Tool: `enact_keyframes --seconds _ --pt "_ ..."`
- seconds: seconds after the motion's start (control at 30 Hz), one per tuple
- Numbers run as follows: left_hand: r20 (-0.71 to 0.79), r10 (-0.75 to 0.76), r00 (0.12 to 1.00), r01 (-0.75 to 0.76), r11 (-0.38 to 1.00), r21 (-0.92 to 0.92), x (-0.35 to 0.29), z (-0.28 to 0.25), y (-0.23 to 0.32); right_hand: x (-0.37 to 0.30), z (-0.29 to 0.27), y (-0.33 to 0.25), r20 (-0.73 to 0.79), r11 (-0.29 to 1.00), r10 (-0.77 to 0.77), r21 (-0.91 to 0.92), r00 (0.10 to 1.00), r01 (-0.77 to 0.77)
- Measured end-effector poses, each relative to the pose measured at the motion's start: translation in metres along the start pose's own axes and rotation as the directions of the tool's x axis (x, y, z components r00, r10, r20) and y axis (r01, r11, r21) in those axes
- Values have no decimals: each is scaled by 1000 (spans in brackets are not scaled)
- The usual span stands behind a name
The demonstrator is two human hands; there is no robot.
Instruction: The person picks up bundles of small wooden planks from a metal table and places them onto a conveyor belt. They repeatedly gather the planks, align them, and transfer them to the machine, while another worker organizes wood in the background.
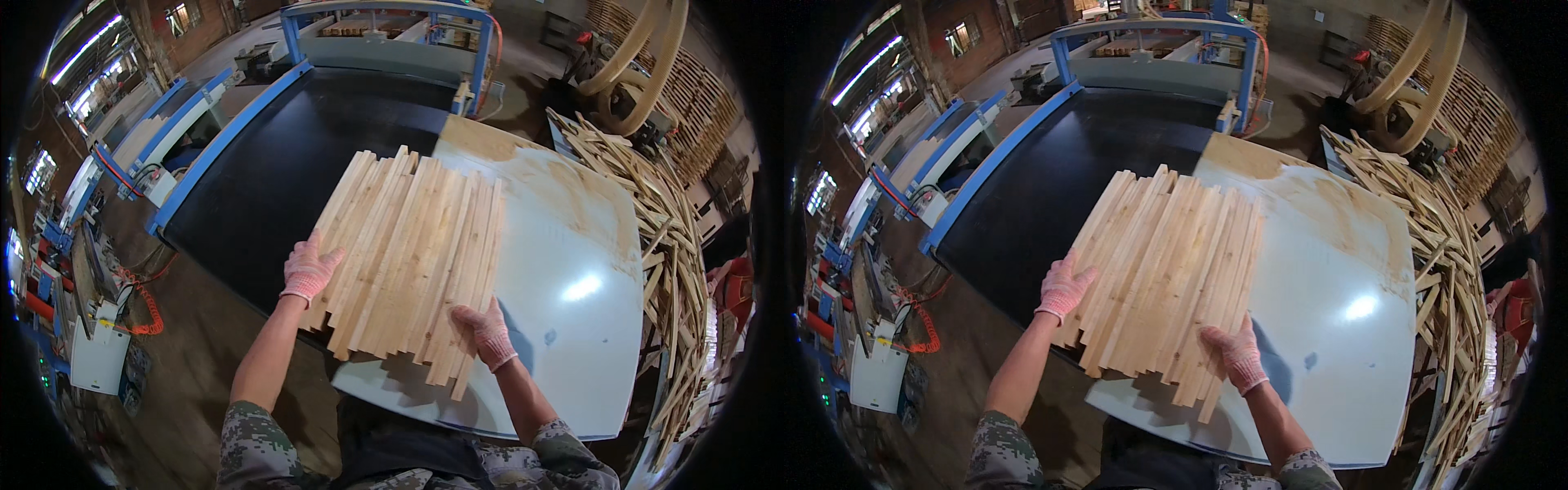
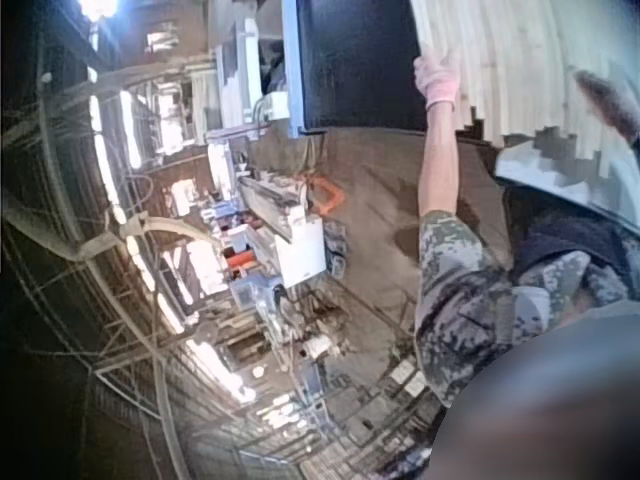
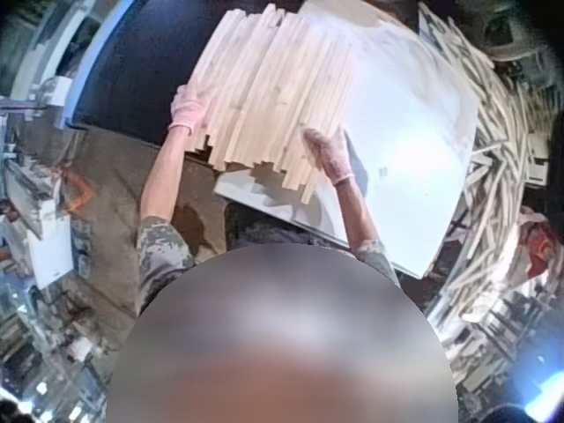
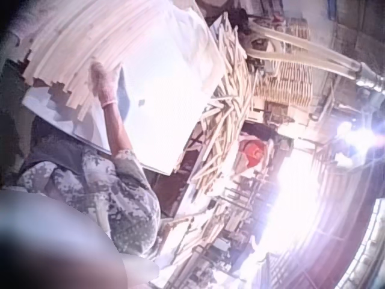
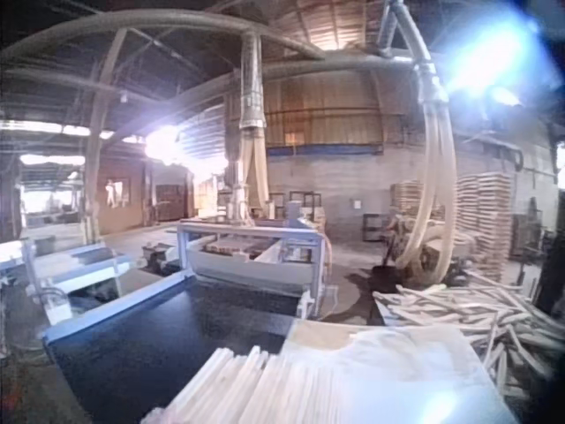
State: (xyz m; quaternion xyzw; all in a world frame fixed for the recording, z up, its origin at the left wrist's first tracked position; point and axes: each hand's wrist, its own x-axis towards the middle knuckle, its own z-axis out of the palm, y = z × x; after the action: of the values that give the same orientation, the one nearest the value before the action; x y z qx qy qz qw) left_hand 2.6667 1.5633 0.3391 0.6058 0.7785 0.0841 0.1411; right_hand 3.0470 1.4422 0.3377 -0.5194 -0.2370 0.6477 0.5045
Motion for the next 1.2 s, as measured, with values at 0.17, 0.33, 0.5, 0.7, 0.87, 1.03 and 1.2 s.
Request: enact_keyframes --seconds 0.17,0.33,0.5,0.7,0.87,1.03,1.2 --pt "-31 17 999 -14 995 96 99 -61 -119 64 164 35 30 988 -45 -144 999 49" --pt "-12 -40 999 42 973 227 189 -99 -229 118 305 76 19 986 -48 -158 999 51" --pt "-21 -29 999 33 960 280 274 -143 -332 169 456 87 15 700 13 -714 1000 1" --pt "-121 -84 989 115 953 281 317 -169 -386 209 572 96 -7 214 40 -977 999 -15" --pt "-134 72 988 -36 965 260 336 -143 -379 255 501 156 424 -132 -147 -904 894 407" --pt "-175 34 984 40 915 401 365 -135 -434 143 483 134 433 460 32 -807 901 371" --pt "-354 203 913 -206 978 29 337 -154 -345 2 351 176 590 894 264 -446 763 36"
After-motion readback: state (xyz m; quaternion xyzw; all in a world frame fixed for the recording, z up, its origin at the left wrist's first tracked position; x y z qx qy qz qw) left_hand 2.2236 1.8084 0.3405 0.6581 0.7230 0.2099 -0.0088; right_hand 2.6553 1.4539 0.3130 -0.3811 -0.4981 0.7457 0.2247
